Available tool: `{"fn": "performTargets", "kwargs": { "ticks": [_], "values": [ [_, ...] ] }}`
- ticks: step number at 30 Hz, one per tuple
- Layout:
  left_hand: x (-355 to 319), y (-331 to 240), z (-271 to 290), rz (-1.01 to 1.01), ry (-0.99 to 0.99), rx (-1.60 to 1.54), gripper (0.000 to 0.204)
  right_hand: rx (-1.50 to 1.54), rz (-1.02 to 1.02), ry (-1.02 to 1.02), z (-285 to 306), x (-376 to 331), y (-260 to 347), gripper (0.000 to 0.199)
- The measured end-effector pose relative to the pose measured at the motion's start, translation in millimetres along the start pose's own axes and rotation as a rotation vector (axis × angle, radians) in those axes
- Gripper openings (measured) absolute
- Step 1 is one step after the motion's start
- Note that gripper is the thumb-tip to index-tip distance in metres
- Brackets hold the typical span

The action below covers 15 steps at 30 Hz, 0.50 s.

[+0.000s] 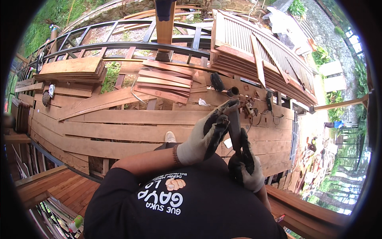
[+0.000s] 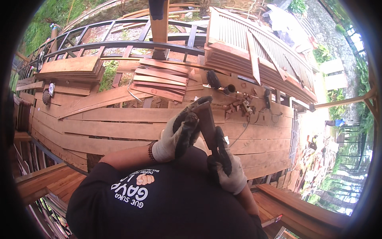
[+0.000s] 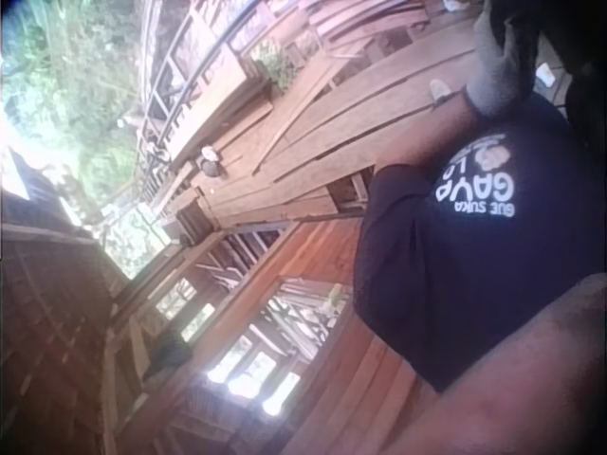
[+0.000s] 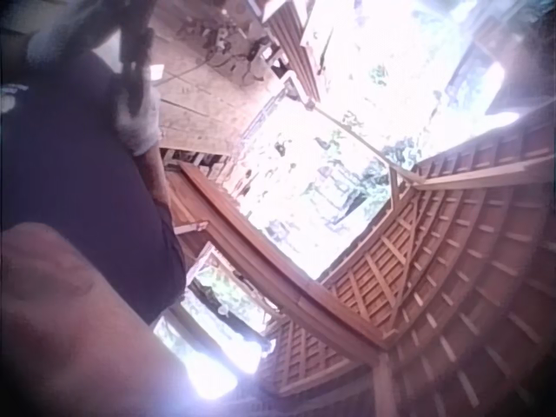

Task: The person assembles a wooden slatted panel by positioning and aligning wooden pieces on a workbench. They use a pencil and ruler to mark measurements, then use an angle grinder to cut and shape the wood. The person repeatedly positions and adjusts the pieces to fit the frame.

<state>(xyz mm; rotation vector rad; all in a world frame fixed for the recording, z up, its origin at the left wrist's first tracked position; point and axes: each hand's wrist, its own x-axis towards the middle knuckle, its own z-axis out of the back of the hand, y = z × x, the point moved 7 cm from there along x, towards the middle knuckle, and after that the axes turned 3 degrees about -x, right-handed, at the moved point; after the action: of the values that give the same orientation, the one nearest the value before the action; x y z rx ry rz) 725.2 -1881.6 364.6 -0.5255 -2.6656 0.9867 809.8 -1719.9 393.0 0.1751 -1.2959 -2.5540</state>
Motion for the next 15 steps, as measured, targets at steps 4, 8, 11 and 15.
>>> {"fn": "performTargets", "kwargs": {
  "ticks": [4, 8, 11, 15],
  "values": [
    [-4.3, 4.9, 4.7, 0.057, -0.043, -0.024, 0.058, 0.072, -0.131, 0.024, -4.9, 3.2, -5.0, 0.071],
    [-4.9, 11.2, 7.0, 0.028, -0.059, -0.137, 0.058, -0.035, 0.001, 0.019, -10.7, 1.8, -8.5, 0.07],
    [-4.4, 16.5, 8.8, 0.049, -0.111, -0.191, 0.051, -0.029, -0.001, -0.006, -10.4, 2.1, -7.2, 0.071],
    [-4.1, 25.4, 13.3, 0.061, -0.141, -0.256, 0.037, -0.054, -0.084, -0.032, -9.4, 5.4, -4.2, 0.068]
  ]
}}
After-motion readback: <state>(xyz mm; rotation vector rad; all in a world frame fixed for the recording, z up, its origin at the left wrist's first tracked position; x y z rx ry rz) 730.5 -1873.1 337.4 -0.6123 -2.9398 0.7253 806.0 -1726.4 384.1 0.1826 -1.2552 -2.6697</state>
